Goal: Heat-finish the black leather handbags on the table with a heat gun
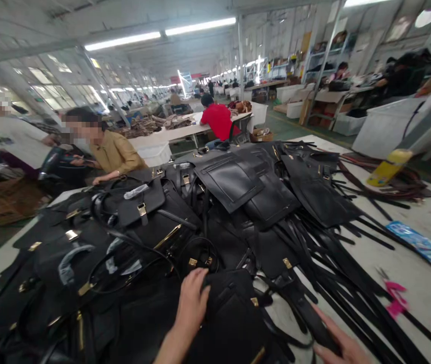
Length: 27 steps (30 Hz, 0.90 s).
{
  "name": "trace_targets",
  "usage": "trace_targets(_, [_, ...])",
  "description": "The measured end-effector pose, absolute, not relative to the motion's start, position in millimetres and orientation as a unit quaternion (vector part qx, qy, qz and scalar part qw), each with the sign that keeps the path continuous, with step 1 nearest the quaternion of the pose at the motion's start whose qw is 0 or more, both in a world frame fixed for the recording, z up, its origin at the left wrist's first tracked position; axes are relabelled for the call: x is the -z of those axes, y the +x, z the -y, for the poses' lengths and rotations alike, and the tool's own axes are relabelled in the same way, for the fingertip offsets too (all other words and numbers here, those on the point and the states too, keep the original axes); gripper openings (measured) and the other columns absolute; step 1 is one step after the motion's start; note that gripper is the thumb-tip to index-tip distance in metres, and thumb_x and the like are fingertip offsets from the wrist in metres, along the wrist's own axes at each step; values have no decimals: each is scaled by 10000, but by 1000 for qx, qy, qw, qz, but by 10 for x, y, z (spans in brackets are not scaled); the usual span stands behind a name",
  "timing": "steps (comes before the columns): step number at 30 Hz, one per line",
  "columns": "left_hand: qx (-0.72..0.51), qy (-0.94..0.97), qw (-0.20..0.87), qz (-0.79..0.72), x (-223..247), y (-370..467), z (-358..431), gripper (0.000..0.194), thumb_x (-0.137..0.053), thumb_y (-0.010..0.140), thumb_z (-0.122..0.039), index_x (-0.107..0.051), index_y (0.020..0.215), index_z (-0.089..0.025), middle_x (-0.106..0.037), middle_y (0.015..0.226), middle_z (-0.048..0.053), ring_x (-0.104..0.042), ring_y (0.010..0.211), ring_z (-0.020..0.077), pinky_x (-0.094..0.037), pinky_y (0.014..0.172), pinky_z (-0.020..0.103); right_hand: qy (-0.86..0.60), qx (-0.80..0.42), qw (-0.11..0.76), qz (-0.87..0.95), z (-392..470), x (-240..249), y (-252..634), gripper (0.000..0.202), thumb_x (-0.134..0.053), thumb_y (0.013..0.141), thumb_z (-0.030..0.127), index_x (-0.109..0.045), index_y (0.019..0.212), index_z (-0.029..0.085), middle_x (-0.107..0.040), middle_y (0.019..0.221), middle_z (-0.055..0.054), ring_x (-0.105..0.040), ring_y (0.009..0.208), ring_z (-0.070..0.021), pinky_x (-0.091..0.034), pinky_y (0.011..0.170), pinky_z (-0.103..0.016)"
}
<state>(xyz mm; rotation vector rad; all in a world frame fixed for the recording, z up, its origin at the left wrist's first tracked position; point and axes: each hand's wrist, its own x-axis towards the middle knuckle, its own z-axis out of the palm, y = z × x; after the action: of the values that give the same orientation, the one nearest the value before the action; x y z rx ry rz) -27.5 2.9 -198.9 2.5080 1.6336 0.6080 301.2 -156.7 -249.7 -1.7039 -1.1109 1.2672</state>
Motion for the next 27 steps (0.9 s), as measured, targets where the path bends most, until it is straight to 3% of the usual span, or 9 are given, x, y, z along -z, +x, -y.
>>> trace_targets(3, [-160,775,-51,-609,2770,-249,702,454,-400,775,-191,-395,1228,-186,-426,1269,118,-327,1200,261,-300,931,500,-609,-546,352,455,1514,2422,2902,610,-530,675,296,-413,1258,157,-459,1254,-46,-399,1150,-274,-392,920,-324])
trace_targets(5, [-130,770,-91,-618,3071,-232,1047,523,-411,761,-179,-324,1274,-224,-398,1297,106,-241,1242,278,-253,943,528,-571,-595,342,450,1458,2374,2788,627,-525,667,250,-384,1273,174,-503,1209,-54,-557,952,-255,-493,718,-282])
trace_targets(7, [-103,777,-110,-611,3233,-196,1258,600,-439,728,-171,-270,1298,-246,-417,1286,95,-212,1251,286,-239,948,531,-540,-641,326,437,1364,2354,2639,652,-522,652,205,-357,1283,191,-590,1073,-54,-606,646,-173,-465,492,-219])
trace_targets(9, [-83,785,-119,-602,3300,-150,1347,644,-455,703,-172,-242,1305,-252,-434,1274,87,-219,1249,286,-229,959,528,-522,-672,302,429,1219,2371,2467,678,-522,636,173,-336,1288,195,-641,879,-28,-528,458,-100,-389,389,-176])
trace_targets(12, [-66,789,-122,-599,3279,-95,1347,623,-456,700,-181,-274,1292,-252,-430,1279,81,-242,1240,284,-216,969,529,-524,-682,264,437,906,2423,2194,701,-509,622,158,-307,1292,189,-612,674,18,-456,364,-66,-358,336,-152])
trace_targets(16, [-43,787,-114,-605,3156,-57,1314,580,-440,716,-177,-310,1276,-258,-400,1304,65,-244,1238,282,-213,971,531,-513,-670,254,472,439,2408,1887,675,-504,632,177,-315,1279,217,-551,582,52,-457,342,-71,-383,310,-154])
trace_targets(21, [-45,791,-102,-602,3158,-85,1334,591,-439,723,-208,-275,1288,-269,-360,1332,53,-218,1248,277,-208,971,534,-500,-670,241,493,246,2223,1845,616,-522,652,192,-367,1244,269,-530,573,58,-485,355,-73,-401,318,-146])
trace_targets(27, [-61,798,-84,-593,3250,-126,1338,575,-428,752,-326,-243,1295,-292,-316,1358,36,-200,1252,282,-179,977,544,-495,-683,156,514,383,2183,1814,581,-537,629,158,-439,1188,284,-530,546,64,-484,336,-64,-374,309,-115])
